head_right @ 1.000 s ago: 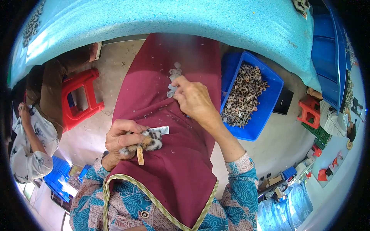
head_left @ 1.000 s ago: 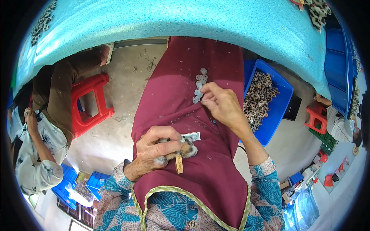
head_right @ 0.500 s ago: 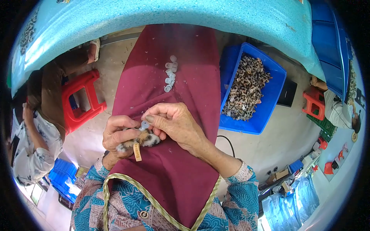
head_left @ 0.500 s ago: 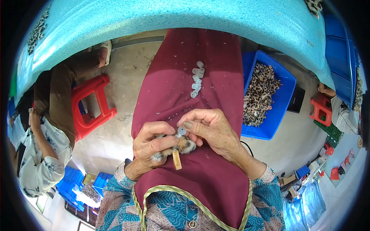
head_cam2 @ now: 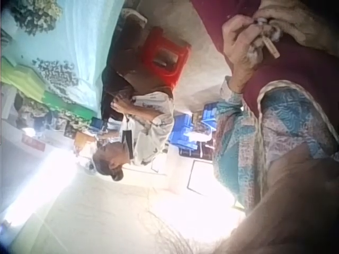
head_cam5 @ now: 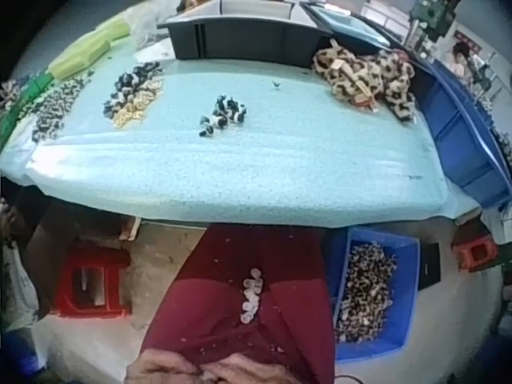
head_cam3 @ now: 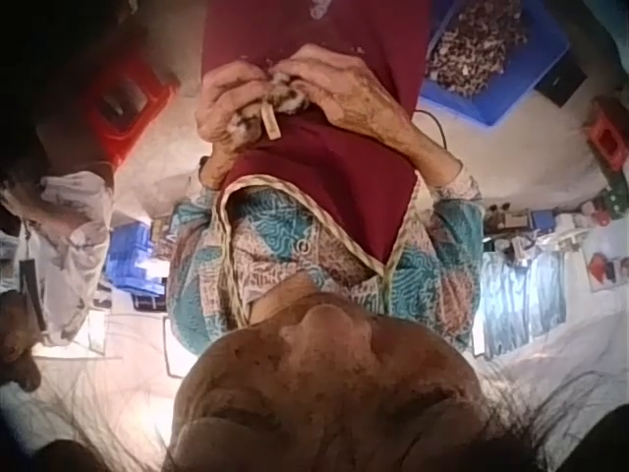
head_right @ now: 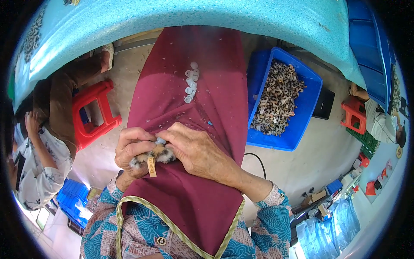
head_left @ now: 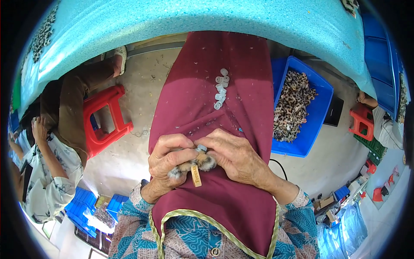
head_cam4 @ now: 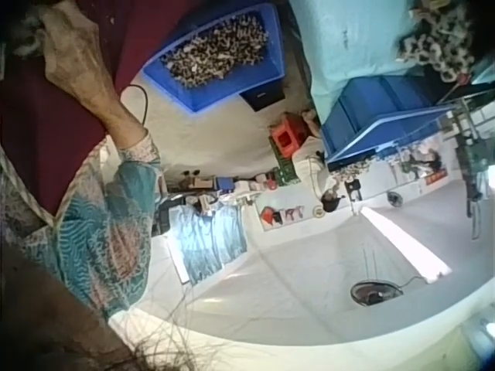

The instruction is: The person attaches plastic tags and fasteners to plush ducks by hand, working on an assembly line.

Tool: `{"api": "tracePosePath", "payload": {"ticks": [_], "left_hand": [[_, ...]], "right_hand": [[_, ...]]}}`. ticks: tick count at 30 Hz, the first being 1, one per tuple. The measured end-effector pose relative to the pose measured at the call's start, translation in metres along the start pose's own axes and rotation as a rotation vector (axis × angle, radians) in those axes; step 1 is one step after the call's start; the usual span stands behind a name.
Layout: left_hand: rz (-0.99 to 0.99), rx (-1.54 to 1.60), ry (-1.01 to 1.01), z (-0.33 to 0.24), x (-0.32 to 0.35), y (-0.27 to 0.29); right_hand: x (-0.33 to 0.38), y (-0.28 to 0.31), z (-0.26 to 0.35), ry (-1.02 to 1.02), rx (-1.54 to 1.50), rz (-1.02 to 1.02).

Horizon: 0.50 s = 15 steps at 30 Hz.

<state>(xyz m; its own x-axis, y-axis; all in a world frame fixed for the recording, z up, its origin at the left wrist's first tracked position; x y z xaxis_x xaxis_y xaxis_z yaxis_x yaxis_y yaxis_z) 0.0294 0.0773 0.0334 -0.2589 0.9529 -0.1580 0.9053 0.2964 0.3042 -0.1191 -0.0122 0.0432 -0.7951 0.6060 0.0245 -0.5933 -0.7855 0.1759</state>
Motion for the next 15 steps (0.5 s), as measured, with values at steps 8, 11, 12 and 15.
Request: {"api": "tracePosePath", "payload": {"ticks": [8,11,12,15], "left_hand": [[0.009,-0.069,-0.046,-0.005,-0.004,-0.001],[-0.017,-0.062,-0.012,-0.003,-0.001,-0.002],[-0.016,-0.062,-0.013,-0.004,-0.001,-0.002],[-0.019,-0.089,0.005,-0.004,-0.003,-0.003]], "right_hand": [[0.000,-0.004,-0.009,-0.053,-0.101,-0.008],[0.001,-0.004,-0.009,-0.079,-0.113,-0.038],[0.001,-0.005,-0.009,-0.074,-0.097,-0.045],[0.003,-0.006,-0.011,-0.067,-0.065,-0.067]]}}
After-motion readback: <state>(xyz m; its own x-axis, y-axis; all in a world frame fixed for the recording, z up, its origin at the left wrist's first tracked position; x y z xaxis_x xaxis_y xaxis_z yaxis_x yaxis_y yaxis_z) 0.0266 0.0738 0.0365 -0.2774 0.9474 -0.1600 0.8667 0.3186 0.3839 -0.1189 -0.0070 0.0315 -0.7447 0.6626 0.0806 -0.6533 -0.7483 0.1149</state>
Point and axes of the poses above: each hand's wrist, its own x-axis away from the middle knuckle, its own y-axis out of the back of the hand, z = x × y, the point moved 2 cm from there along -x, towards the middle knuckle, and after that the axes turned 6 degrees about y, right-handed, at the moved point
